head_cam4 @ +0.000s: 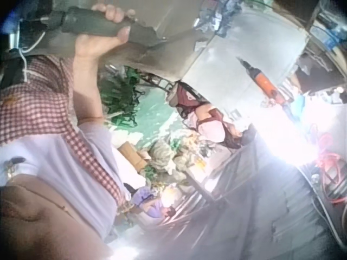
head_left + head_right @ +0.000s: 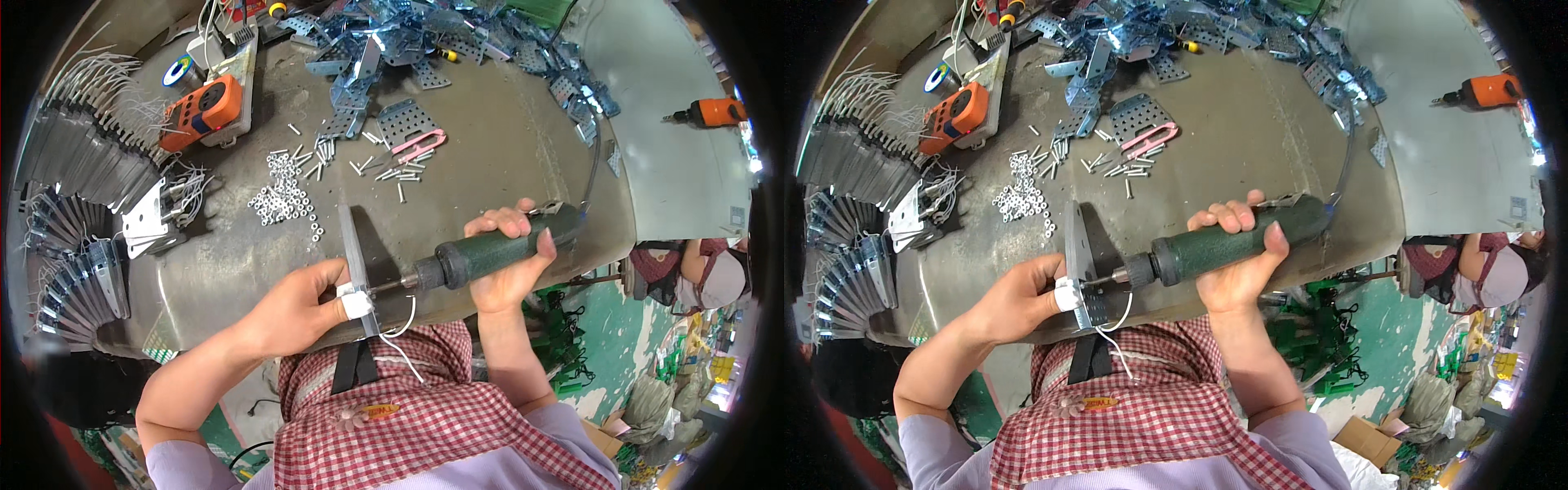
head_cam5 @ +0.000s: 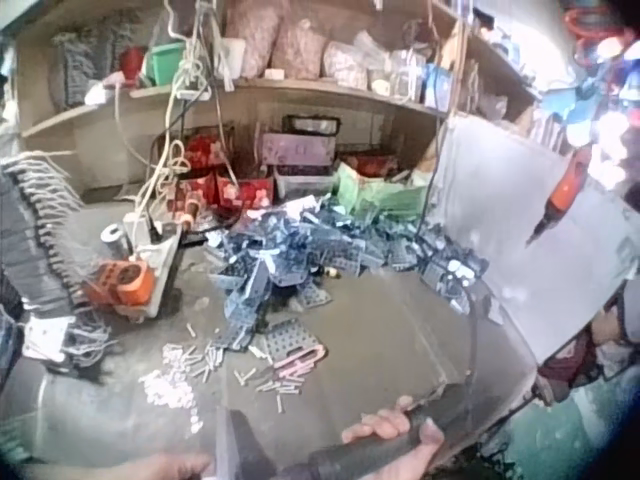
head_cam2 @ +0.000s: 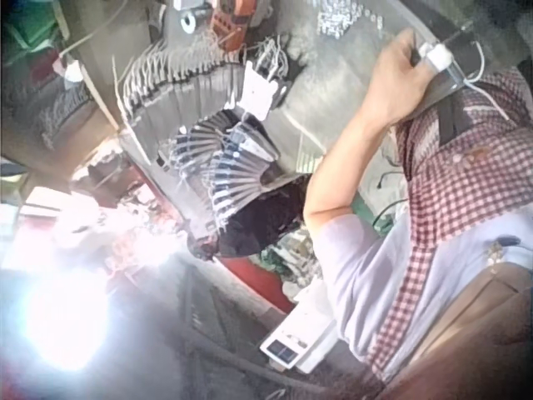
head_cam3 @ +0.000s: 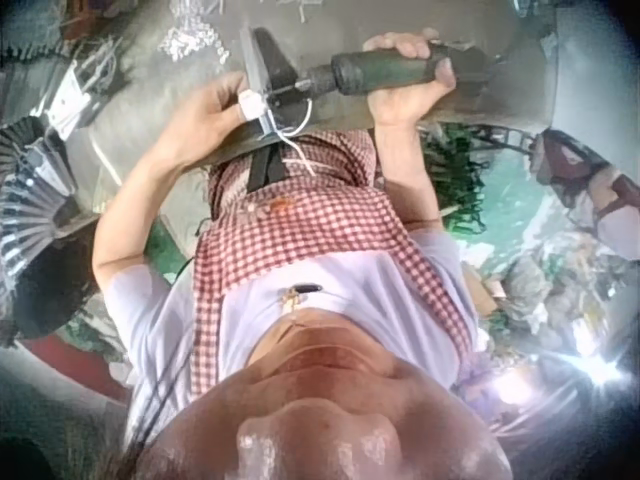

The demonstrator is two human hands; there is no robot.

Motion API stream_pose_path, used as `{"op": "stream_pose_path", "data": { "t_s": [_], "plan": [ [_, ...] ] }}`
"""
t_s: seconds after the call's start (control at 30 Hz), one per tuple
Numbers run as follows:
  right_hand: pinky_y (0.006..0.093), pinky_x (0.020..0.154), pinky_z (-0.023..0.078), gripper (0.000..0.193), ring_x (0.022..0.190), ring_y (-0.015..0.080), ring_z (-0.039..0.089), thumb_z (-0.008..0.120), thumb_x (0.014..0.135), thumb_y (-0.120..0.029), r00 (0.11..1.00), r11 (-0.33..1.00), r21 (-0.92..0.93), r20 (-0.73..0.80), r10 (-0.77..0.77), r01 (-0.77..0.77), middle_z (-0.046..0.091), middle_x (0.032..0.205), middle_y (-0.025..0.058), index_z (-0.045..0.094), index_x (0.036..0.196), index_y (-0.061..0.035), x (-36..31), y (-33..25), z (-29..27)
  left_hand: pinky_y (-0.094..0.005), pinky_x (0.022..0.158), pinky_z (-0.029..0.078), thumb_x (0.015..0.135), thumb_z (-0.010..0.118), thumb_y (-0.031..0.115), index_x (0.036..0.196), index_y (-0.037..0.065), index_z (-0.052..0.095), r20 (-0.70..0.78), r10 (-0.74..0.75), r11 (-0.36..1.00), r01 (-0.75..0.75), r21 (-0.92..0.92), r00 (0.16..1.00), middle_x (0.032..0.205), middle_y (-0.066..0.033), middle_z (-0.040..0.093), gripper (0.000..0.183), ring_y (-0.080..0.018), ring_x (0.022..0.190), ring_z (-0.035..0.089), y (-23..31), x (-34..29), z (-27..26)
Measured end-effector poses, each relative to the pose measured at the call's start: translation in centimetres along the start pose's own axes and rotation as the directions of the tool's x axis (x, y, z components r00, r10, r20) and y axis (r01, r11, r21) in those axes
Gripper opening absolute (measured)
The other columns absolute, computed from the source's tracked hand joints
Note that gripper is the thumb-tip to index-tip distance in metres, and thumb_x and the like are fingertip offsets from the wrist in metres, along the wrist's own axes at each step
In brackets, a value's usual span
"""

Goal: Assemble metal and plastic components for an electronic device using screws and a power driver.

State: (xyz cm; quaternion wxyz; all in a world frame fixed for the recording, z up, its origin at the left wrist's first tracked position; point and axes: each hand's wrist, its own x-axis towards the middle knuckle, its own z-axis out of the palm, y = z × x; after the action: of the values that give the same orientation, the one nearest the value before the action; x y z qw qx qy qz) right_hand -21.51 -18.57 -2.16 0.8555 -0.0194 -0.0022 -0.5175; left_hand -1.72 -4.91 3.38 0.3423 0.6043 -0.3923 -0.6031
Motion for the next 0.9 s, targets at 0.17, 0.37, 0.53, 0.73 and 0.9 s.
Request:
{"op": "stream_pose_path", "data": {
  "t_s": [0.17,0.37,0.53,0.73,0.9],
  "plan": [
    [0.0349,0.085,0.038,0.032,0.078,0.0137,0.048,0.059,0.078,-0.025,0.995,0.999,-0.012,-0.094,0.035,-0.036,0.050,0.077,-0.0009,0.048,0.105,-0.0106,0.2,-0.2,0.5,-0.0252,0.066,0.041,0.082,0.061,0.018,0.085,0.001,0.051,0.043,0.024,0.998,-0.021,-0.064,0.999,0.077,-0.0004,0.052,0.020,-0.0096,0.071,0.046,-0.7,0.3,-0.3],
    [0.0343,0.072,0.045,0.030,0.074,0.0205,0.051,0.053,0.086,-0.030,0.965,0.477,-0.874,-0.194,-0.174,-0.089,0.053,0.081,0.0088,0.045,0.100,-0.0051,7.2,-5.3,4.0,-0.0375,0.088,0.040,0.078,0.055,0.006,0.102,0.002,0.049,-0.144,0.634,0.732,-0.529,0.430,0.760,0.103,-0.0129,0.055,0.026,-0.0335,0.100,0.051,-0.8,0.7,-1.7],
    [0.0391,0.076,0.044,0.045,0.088,0.0292,0.052,0.064,0.077,-0.025,0.967,-0.998,0.015,0.246,-0.060,-0.066,0.055,0.097,0.0150,0.049,0.114,-0.0056,11.0,-3.2,5.5,-0.0405,0.090,0.041,0.069,0.059,0.008,0.091,0.003,0.048,0.152,0.786,0.195,-0.472,0.860,0.600,0.110,-0.0137,0.053,0.025,-0.0334,0.107,0.049,-0.8,0.8,-2.6],
    [0.0401,0.079,0.044,0.024,0.091,0.0341,0.056,0.051,0.083,-0.007,0.961,-0.709,-0.659,0.089,0.260,0.253,0.053,0.106,0.0140,0.056,0.106,-0.0047,13.5,4.3,3.3,-0.0369,0.079,0.046,0.061,0.071,0.007,0.083,0.005,0.044,-0.295,0.771,0.573,-0.412,0.709,0.564,0.114,-0.0126,0.053,0.035,-0.0310,0.098,0.055,-3.5,-2.3,-3.8],
    [0.0351,0.079,0.043,0.016,0.092,0.0321,0.056,0.051,0.082,-0.006,0.859,-0.769,-0.406,0.364,0.360,0.494,0.060,0.095,0.0168,0.058,0.094,0.0012,14.8,3.6,2.4,-0.0287,0.072,0.043,0.068,0.067,0.003,0.100,0.001,0.048,-0.745,0.631,0.769,0.301,0.564,-0.217,0.099,-0.0089,0.046,0.037,-0.0177,0.085,0.049,-6.4,-11.5,-14.6]
  ]
}}
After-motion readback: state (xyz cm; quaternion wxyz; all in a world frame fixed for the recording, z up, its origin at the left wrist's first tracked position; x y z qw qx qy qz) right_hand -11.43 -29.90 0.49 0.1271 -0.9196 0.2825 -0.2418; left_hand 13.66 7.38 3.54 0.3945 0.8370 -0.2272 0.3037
